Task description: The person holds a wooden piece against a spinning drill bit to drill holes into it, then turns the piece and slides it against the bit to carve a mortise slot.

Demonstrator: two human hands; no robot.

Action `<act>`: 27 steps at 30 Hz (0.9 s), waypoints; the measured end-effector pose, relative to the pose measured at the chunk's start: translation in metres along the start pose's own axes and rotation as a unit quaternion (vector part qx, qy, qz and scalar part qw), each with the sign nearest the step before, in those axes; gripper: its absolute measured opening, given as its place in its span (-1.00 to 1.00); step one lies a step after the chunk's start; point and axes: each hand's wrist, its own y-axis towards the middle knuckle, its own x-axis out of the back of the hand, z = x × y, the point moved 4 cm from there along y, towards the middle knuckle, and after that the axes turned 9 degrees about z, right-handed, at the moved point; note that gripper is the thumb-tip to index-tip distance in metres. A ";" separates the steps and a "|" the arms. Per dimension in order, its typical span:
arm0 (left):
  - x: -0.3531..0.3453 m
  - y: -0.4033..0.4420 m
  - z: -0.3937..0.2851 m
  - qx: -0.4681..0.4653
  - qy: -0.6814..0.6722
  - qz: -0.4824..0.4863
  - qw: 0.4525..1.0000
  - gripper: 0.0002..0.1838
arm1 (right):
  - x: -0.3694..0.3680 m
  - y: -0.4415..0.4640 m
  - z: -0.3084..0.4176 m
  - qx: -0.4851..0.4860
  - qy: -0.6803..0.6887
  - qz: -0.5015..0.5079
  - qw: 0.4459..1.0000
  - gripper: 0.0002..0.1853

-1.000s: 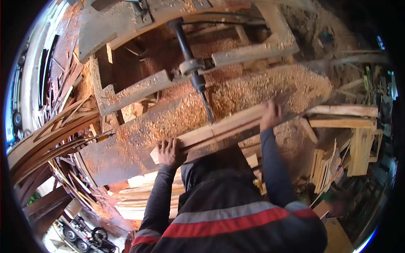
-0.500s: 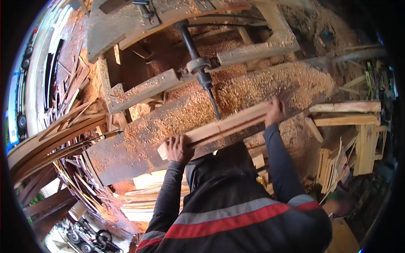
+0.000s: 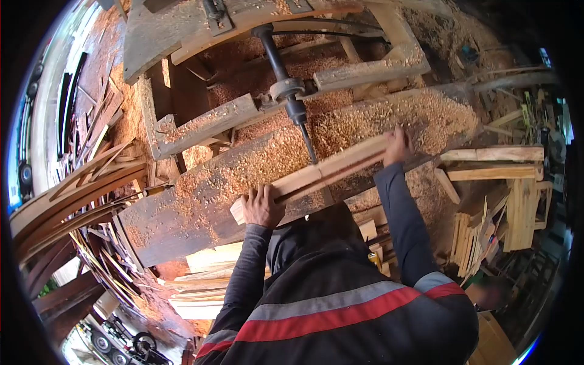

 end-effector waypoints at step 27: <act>0.004 -0.020 0.011 0.037 -0.032 0.035 0.998 -0.33 | -0.030 -0.001 -0.010 -0.011 0.058 0.016 0.998 -0.75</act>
